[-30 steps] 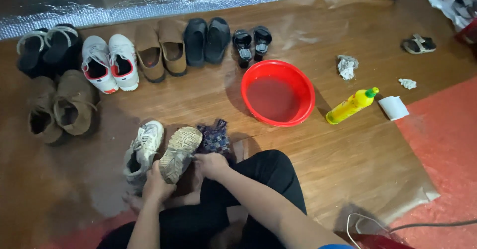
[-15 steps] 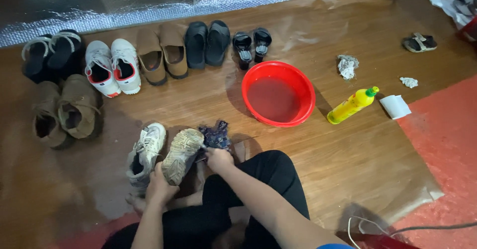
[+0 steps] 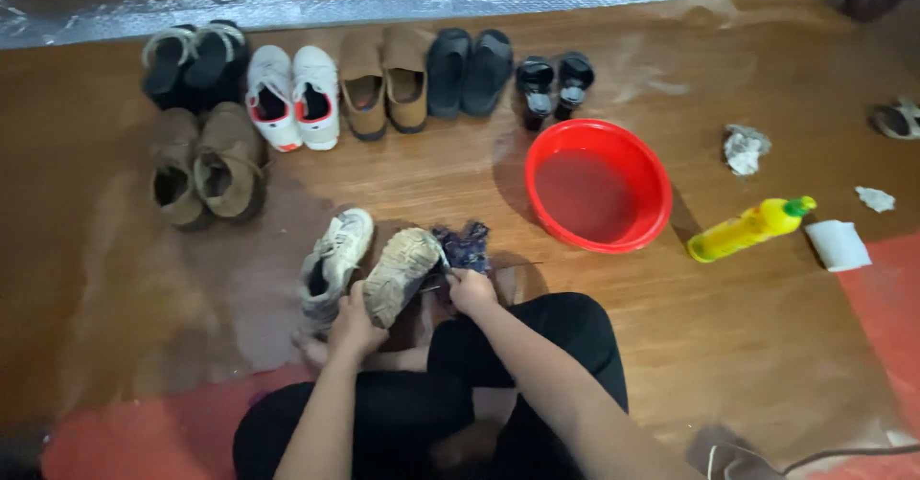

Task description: Cleaning a pair of white sneakers using a cloth, a small brush, and water from a basin.

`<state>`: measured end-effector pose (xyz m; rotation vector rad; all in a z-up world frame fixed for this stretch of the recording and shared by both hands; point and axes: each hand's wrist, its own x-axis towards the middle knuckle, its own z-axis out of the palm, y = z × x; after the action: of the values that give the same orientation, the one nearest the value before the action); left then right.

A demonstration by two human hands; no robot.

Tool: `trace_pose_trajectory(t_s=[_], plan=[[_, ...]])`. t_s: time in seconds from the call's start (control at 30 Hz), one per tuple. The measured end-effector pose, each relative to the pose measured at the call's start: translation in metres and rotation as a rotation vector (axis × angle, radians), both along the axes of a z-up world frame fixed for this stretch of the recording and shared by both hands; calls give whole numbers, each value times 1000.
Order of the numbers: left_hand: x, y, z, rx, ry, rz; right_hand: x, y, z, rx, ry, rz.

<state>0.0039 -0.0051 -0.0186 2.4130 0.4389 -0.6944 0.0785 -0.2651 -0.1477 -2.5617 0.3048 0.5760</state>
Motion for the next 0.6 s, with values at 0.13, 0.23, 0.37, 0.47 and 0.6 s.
trace_pose_trajectory(t_s=[0.13,0.23,0.37,0.47,0.6], plan=[[0,2,-2,-17,4,13,-33,23,86,119,-78,227],[-1,3,5,-21,-3,-3,-34,26,90,131,-85,212],[-2,1,13,-55,3,7,-13,7,44,39,-52,93],[-4,2,13,-43,2,-4,-17,10,58,42,-24,39],[-5,2,17,-44,-6,-9,-44,28,122,119,-140,279]])
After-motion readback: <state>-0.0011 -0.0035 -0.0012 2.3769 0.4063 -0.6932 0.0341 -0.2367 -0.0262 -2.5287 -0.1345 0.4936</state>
